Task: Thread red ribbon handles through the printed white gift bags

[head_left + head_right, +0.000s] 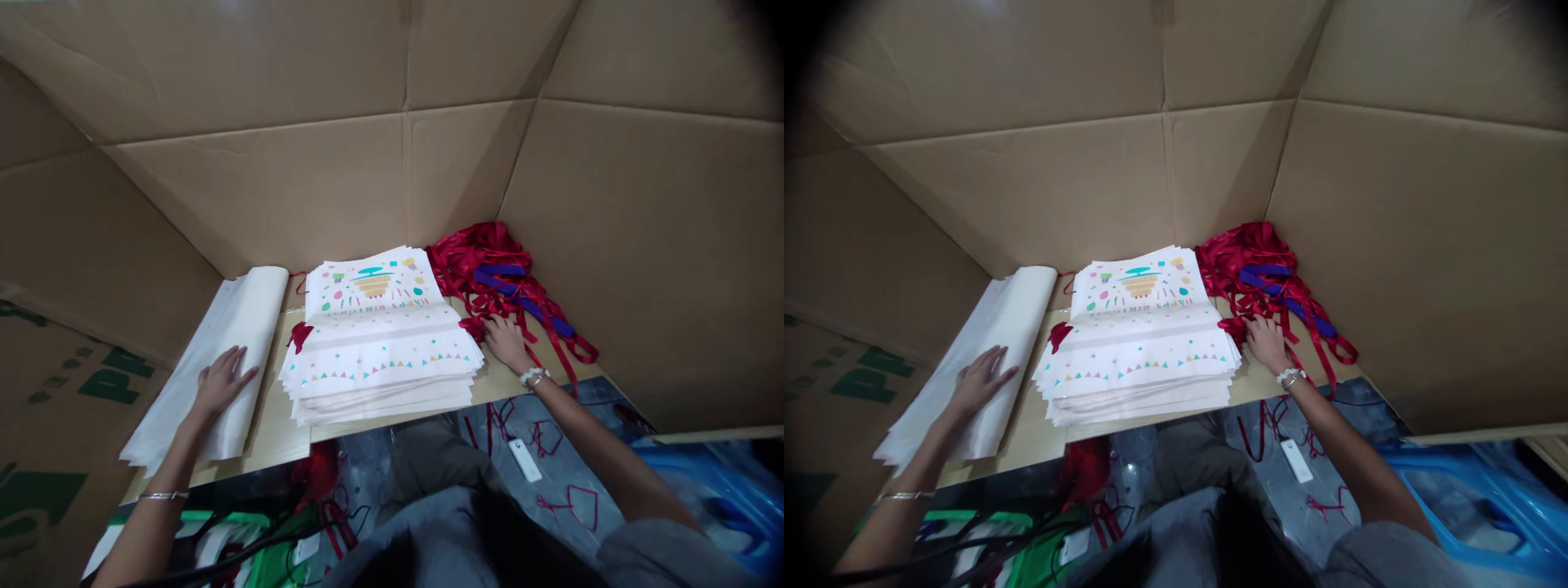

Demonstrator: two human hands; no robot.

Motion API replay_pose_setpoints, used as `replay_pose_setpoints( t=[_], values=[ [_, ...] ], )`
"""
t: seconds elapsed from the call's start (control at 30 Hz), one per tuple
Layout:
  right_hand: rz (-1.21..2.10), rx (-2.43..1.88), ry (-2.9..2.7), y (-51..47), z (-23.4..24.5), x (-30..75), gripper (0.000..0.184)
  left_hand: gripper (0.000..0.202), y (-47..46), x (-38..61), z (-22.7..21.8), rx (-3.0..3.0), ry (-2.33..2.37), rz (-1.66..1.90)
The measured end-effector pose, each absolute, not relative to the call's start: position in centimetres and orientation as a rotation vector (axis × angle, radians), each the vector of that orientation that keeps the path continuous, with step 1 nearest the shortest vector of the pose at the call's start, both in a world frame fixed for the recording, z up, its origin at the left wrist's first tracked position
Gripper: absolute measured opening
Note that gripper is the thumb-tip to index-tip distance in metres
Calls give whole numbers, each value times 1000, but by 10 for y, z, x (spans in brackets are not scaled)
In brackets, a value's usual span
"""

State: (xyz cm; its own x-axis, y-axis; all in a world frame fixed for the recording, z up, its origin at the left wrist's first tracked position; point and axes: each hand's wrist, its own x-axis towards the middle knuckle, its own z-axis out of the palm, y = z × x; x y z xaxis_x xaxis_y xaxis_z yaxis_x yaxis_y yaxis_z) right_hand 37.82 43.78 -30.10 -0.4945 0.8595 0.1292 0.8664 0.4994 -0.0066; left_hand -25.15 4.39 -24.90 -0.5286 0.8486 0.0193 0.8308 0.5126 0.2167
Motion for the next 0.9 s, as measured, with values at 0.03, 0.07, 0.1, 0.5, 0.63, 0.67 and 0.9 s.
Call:
replay_pose_setpoints(
  t=[0.03,0.07,0.1,0.5,0.63,0.67,0.9],
  values=[
    [-89,-1483,-2657,443,-303,376,54,74,43,-249,-250,1493,2668,320],
    [-92,-1477,-2677,449,-305,374,53,73,43,-248,-251,1506,2682,327],
    [-99,-1488,-2681,456,-307,372,53,71,43,-246,-252,1518,2694,328],
    [-34,-1350,-2600,535,-275,307,59,65,46,-237,-254,1456,2756,352],
    [23,-1206,-2829,555,-285,272,66,67,45,-241,-258,1460,2776,370],
    [27,-1209,-2854,559,-288,263,66,68,45,-243,-259,1461,2781,375],
    [-56,-1350,-2728,580,-296,226,55,69,47,-243,-260,1402,2806,410]
  ],
)
